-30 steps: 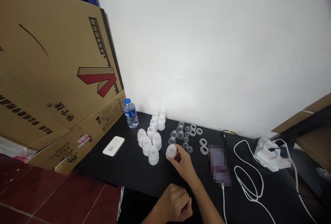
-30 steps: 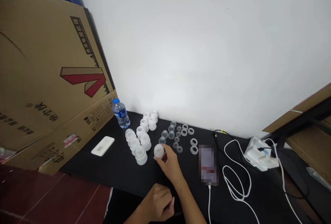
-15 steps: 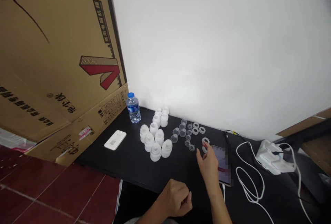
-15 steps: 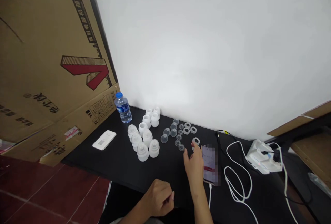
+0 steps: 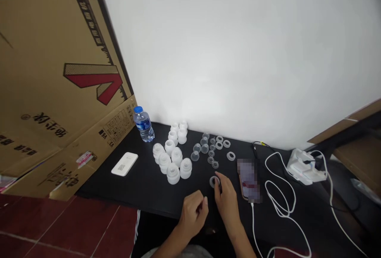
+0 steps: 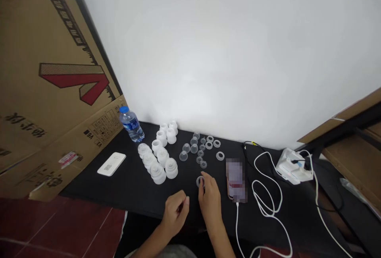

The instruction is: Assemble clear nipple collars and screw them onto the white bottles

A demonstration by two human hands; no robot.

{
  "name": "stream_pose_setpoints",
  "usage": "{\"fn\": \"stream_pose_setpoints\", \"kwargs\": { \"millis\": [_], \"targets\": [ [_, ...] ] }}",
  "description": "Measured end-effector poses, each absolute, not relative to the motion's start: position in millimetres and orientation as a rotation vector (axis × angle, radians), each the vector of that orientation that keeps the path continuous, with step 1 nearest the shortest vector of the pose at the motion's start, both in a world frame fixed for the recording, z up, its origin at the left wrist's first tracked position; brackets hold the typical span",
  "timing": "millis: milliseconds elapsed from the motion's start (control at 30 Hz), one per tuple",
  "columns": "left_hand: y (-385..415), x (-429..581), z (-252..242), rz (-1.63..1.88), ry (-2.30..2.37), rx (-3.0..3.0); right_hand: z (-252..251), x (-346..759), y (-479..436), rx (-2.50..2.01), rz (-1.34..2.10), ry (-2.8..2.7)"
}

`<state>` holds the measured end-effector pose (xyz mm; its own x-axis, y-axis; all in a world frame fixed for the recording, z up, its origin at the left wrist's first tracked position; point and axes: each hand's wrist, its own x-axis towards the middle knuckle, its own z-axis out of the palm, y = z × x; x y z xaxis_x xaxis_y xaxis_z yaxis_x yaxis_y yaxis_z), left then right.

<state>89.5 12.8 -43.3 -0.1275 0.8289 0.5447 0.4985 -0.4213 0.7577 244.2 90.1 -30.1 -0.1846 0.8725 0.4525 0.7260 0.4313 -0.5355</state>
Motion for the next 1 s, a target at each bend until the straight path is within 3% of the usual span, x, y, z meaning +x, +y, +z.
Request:
{"fn": "stream_pose_setpoints", "kwargs": {
  "millis": [167,433,667,833,1000],
  "targets": [
    [21.2,90.3,-34.6,1.470,1.529,1.683,-23.9,253.5,125.3,-1.424,0.205,-1.892],
    [24.4,98.6,-21.6,1.257,1.681,1.861,-27.3,239.3,154.7,-1.401,0.404,-1.905],
    [30.9,91.1,-36.5,1.384,1.604,1.609,-28.7,249.1,116.3,-1.235,0.853,-1.510],
    [36.1,85.0,-40.6,1.602,1.396,1.205,-27.6,247.1,77.8,-1.153,0.847,-1.630],
    [37.6,86.3,-41.5,1.587,1.286,1.149,-20.8,244.8,67.9,-0.988,1.021,-1.705]
  ]
}}
